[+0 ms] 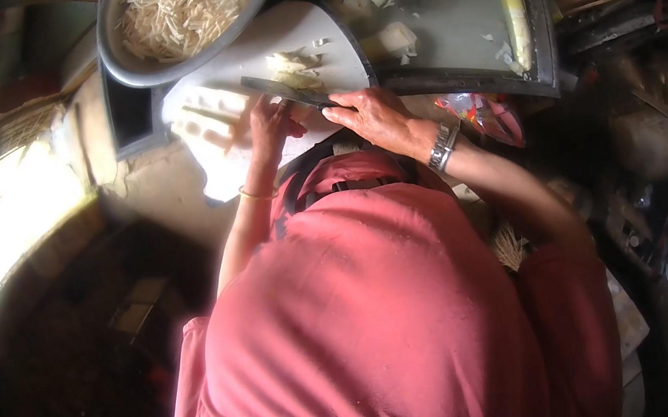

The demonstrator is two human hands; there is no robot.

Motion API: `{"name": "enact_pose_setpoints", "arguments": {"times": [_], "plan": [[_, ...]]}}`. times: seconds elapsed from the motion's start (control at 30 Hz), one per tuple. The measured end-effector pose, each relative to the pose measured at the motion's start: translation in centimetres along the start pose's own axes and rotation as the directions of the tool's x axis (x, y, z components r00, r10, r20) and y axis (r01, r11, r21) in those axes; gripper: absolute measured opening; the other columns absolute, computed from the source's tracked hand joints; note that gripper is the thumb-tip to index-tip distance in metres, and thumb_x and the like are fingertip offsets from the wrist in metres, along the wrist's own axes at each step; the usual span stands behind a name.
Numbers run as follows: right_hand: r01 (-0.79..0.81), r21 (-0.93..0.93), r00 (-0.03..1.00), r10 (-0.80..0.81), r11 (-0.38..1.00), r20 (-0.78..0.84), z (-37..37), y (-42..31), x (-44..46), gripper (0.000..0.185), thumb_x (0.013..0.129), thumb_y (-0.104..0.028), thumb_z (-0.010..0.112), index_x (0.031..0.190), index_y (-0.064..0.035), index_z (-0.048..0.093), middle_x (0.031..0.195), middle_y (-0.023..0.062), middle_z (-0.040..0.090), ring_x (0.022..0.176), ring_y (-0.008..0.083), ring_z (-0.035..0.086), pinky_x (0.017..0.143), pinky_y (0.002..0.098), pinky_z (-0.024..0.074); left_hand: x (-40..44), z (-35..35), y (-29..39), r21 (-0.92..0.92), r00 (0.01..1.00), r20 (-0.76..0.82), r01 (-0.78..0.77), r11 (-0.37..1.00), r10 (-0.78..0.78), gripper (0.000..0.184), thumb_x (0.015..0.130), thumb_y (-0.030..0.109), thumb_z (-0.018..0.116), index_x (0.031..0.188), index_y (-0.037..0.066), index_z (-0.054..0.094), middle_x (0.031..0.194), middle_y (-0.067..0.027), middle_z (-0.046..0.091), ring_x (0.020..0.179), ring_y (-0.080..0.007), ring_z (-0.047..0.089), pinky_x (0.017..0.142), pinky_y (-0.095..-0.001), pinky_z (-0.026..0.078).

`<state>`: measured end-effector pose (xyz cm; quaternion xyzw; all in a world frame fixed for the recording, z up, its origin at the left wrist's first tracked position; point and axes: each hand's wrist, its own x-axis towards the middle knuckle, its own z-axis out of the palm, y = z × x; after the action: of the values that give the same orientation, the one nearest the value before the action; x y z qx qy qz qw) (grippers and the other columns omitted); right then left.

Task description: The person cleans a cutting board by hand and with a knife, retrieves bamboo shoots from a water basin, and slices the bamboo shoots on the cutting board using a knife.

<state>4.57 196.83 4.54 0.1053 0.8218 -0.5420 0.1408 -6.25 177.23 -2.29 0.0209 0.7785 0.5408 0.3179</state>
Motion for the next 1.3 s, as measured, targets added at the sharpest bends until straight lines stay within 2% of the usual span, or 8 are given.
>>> {"name": "enact_pose_setpoints", "arguments": {"times": [0.27, 0.37, 0.6, 0.83, 0.97, 1.03, 1.07, 1.3], "plan": [[-0.002, 0.011, 0.998, 0.002, 1.000, 0.066, 1.3, 1.7, 3.5, 0.054, 0.098, -0.042, 0.060, 0.132, 0.0001, 0.060, 0.056, 0.0037, 0.053, 0.047, 0.0092, 0.050, 0.048, 0.0274, 0.0459, -0.2, 0.1, 0.0, -0.058, 1.000, -0.005, -0.016, 0.998, 0.016, 0.052, 0.094, 0.022, 0.062, 0.127, -0.016, 0.048, 0.058, -0.0183, 0.066, 0.046, -0.0215, 0.065, 0.043, -0.0301, 0.050], [0.083, -0.009, 0.995, -0.083, 0.997, -0.054, 2.3, 2.1, 4.0, 0.039, 0.097, -0.033, 0.061, 0.112, 0.0020, 0.066, 0.060, 0.0167, 0.057, 0.046, 0.0183, 0.054, 0.048, 0.0352, 0.0451, 0.1, 0.1, -0.9, -0.011, 0.999, -0.027, -0.032, 0.999, 0.032, 0.051, 0.094, 0.022, 0.062, 0.126, -0.015, 0.048, 0.059, -0.0182, 0.066, 0.046, -0.0217, 0.065, 0.043, -0.0301, 0.050], [-0.135, 0.260, 0.989, 0.114, 0.956, 0.096, 0.5, 1.4, 4.1, 0.045, 0.098, -0.044, 0.058, 0.111, -0.0021, 0.069, 0.060, 0.0026, 0.056, 0.048, 0.0084, 0.052, 0.045, 0.0265, 0.0452, -0.7, -0.1, -0.9, -0.255, 0.999, -0.031, 0.013, 0.967, -0.022, 0.045, 0.094, 0.021, 0.063, 0.122, -0.011, 0.051, 0.059, -0.0152, 0.064, 0.049, -0.0209, 0.066, 0.043, -0.0302, 0.050], [-0.095, 0.238, 0.995, 0.084, 0.967, 0.056, -1.6, -1.3, -1.1, 0.039, 0.099, -0.036, 0.059, 0.113, -0.0009, 0.069, 0.062, 0.0019, 0.057, 0.054, 0.0070, 0.054, 0.045, 0.0262, 0.0459, -0.8, -0.7, -1.2, 0.062, 0.994, -0.075, -0.070, 0.996, 0.075, 0.042, 0.093, 0.020, 0.063, 0.121, -0.008, 0.050, 0.061, -0.0136, 0.065, 0.048, -0.0201, 0.065, 0.044, -0.0304, 0.050], [-0.055, 0.025, 0.996, 0.053, 0.998, 0.077, -1.5, -0.3, -3.0, 0.045, 0.098, -0.036, 0.061, 0.127, -0.0018, 0.064, 0.073, 0.0123, 0.067, 0.060, 0.0169, 0.064, 0.057, 0.0313, 0.0515, -1.1, -0.3, -0.2, 0.160, 0.996, -0.073, -0.045, 0.986, 0.058, 0.040, 0.092, 0.021, 0.065, 0.117, -0.006, 0.051, 0.061, -0.0138, 0.065, 0.048, -0.0206, 0.065, 0.045, -0.0308, 0.051], [0.137, -0.182, 0.986, -0.152, 0.974, -0.070, -0.8, -0.3, -3.5, 0.044, 0.096, -0.034, 0.063, 0.124, 0.0011, 0.064, 0.093, 0.0226, 0.072, 0.082, 0.0283, 0.072, 0.073, 0.0356, 0.0546, -1.5, 0.4, 0.5, 0.120, 0.995, -0.085, -0.047, 0.992, 0.057, 0.036, 0.090, 0.019, 0.065, 0.115, -0.005, 0.053, 0.060, -0.0137, 0.065, 0.049, -0.0202, 0.066, 0.046, -0.0310, 0.052], [0.030, -0.096, 0.999, -0.033, 0.995, -0.034, -0.9, -0.6, -3.8, 0.043, 0.095, -0.032, 0.065, 0.121, 0.0017, 0.066, 0.107, 0.0273, 0.068, 0.101, 0.0354, 0.069, 0.085, 0.0374, 0.0532, -1.6, 0.6, 0.7, 0.079, 0.993, -0.100, -0.049, 0.996, 0.057, 0.033, 0.089, 0.018, 0.066, 0.112, -0.004, 0.054, 0.060, -0.0137, 0.065, 0.049, -0.0199, 0.066, 0.047, -0.0313, 0.053], [0.104, -0.136, 0.989, -0.117, 0.985, -0.093, 0.0, 0.0, -3.6, 0.041, 0.093, -0.032, 0.066, 0.116, 0.0024, 0.067, 0.101, 0.0260, 0.069, 0.093, 0.0386, 0.069, 0.081, 0.0418, 0.0551, -1.3, 0.3, 0.7, 0.164, 0.993, -0.022, -0.109, 0.980, 0.114, 0.019, 0.085, 0.013, 0.065, 0.093, -0.004, 0.065, 0.065, -0.0124, 0.068, 0.050, -0.0182, 0.066, 0.048, -0.0301, 0.053]]}}
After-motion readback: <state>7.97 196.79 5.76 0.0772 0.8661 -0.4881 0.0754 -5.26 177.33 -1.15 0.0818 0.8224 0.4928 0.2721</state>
